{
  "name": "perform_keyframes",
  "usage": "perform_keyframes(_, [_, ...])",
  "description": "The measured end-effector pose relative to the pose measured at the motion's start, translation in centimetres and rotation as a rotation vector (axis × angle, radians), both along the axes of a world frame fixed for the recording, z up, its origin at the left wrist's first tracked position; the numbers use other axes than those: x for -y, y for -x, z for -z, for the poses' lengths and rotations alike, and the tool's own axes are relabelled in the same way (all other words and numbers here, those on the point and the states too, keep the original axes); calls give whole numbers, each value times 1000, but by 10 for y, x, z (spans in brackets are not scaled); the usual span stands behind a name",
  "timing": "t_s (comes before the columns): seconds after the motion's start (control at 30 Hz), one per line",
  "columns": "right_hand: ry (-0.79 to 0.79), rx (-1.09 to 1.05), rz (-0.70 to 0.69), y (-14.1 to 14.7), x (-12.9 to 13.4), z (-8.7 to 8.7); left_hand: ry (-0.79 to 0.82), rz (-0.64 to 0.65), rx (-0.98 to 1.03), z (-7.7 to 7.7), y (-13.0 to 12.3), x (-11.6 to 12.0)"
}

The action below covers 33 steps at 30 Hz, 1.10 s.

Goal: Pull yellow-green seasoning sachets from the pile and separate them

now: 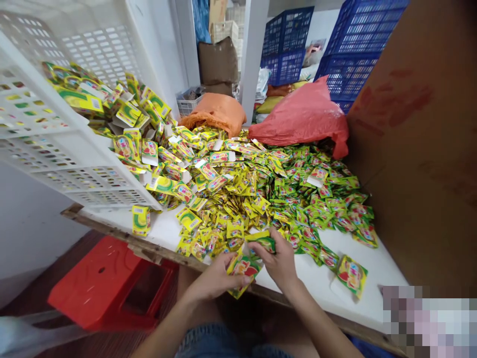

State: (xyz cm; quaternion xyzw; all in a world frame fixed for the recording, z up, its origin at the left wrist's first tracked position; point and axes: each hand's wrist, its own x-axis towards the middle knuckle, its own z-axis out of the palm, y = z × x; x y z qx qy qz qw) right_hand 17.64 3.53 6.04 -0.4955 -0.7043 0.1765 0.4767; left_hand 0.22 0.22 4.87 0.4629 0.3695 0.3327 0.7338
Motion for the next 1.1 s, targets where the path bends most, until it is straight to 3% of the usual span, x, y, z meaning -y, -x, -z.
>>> perform_keyframes(0.1, [-110,197,-147,-2,1,0,-71,-67,-55,-2,0,5])
perform_keyframes(0.23, [-51,313,-292,-8,8,-6,-108,-107,-100,5,-1,10])
perform_keyframes(0.37, [71,305,-311,-7,9,-11,-144,-75,-122,8,-4,10])
perform_keyframes(0.57, [161,347,-164,-6,5,-7,-221,-79,-178,7,-6,10])
perform_keyframes(0.67, [98,356,-215,-3,7,-6,-207,-52,-142,8,-7,11])
perform_keyframes(0.8, [-40,480,-114,-2,4,-2,-260,-126,-260,7,-7,12])
perform_keyframes(0.87, [-47,505,-150,-5,2,-1,-285,-143,-273,6,-6,10])
perform_keyframes(1.0, [23,439,-362,-16,2,-5,-351,-129,-186,6,-4,8])
perform_keyframes(1.1, [21,440,-394,-19,5,-9,-359,-102,-175,7,-7,9])
